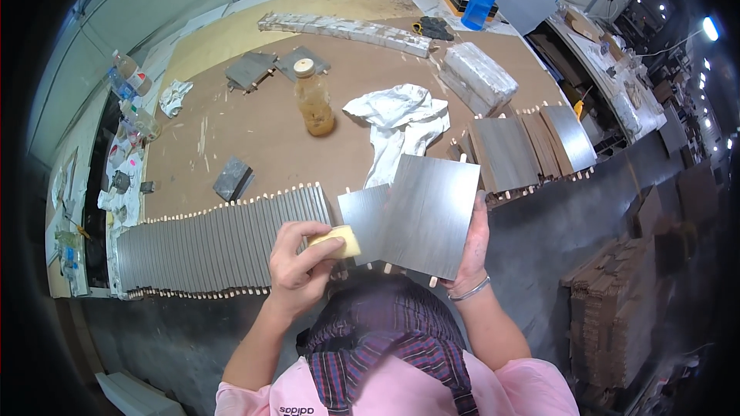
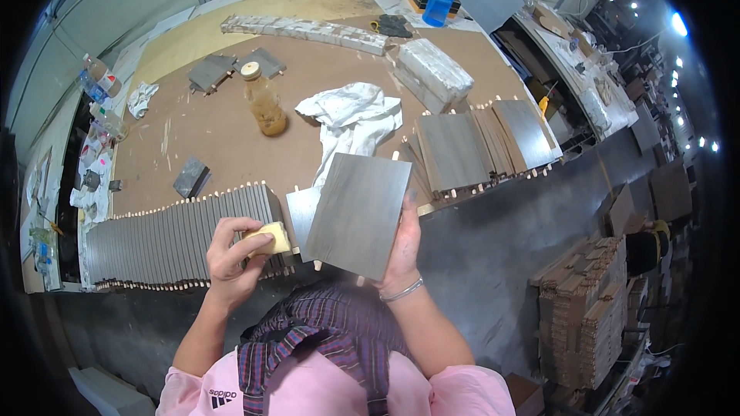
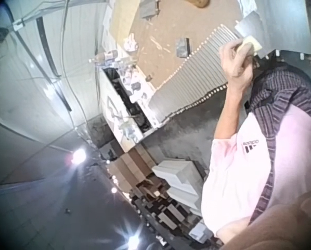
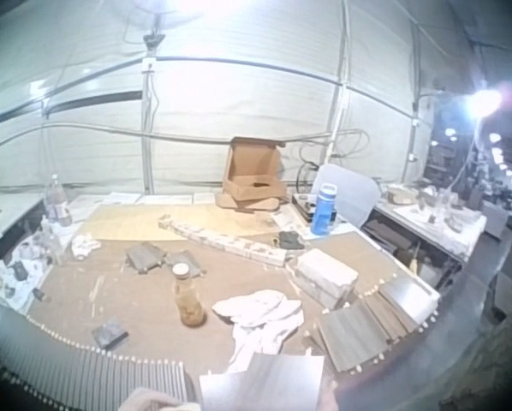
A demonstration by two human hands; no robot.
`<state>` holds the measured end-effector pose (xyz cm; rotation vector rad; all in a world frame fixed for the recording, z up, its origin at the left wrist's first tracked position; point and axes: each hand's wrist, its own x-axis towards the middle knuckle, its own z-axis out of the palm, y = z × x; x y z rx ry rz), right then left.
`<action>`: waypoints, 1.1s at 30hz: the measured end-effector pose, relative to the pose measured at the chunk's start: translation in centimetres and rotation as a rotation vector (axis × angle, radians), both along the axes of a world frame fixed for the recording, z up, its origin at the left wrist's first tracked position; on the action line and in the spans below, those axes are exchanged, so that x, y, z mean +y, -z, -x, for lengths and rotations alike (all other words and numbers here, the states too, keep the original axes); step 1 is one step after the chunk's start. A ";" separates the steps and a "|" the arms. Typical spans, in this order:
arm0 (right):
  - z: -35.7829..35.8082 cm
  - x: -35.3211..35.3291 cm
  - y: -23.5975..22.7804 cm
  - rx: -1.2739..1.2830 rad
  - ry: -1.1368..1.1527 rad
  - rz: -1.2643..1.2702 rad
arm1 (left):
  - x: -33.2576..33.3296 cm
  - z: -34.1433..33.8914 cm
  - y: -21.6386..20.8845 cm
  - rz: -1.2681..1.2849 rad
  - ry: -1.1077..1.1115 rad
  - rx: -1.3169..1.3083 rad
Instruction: The person applies a liquid from a sponge to the surface and edges of small wood panels, wipes them with a cloth, and stacks them on a workbench.
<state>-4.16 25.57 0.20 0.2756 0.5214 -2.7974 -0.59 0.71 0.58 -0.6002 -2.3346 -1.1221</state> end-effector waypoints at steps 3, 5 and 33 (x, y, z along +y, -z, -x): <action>0.0 -0.5 -0.4 -0.016 -0.024 -0.009 | 1.2 -0.2 -1.4 -0.148 0.044 -0.085; -0.2 -0.4 0.1 -0.011 -0.041 -0.033 | 1.9 -0.1 -1.4 -0.286 0.099 -0.155; -2.7 0.3 0.1 0.218 -0.277 -0.263 | 7.0 3.9 -4.2 -0.212 0.120 0.060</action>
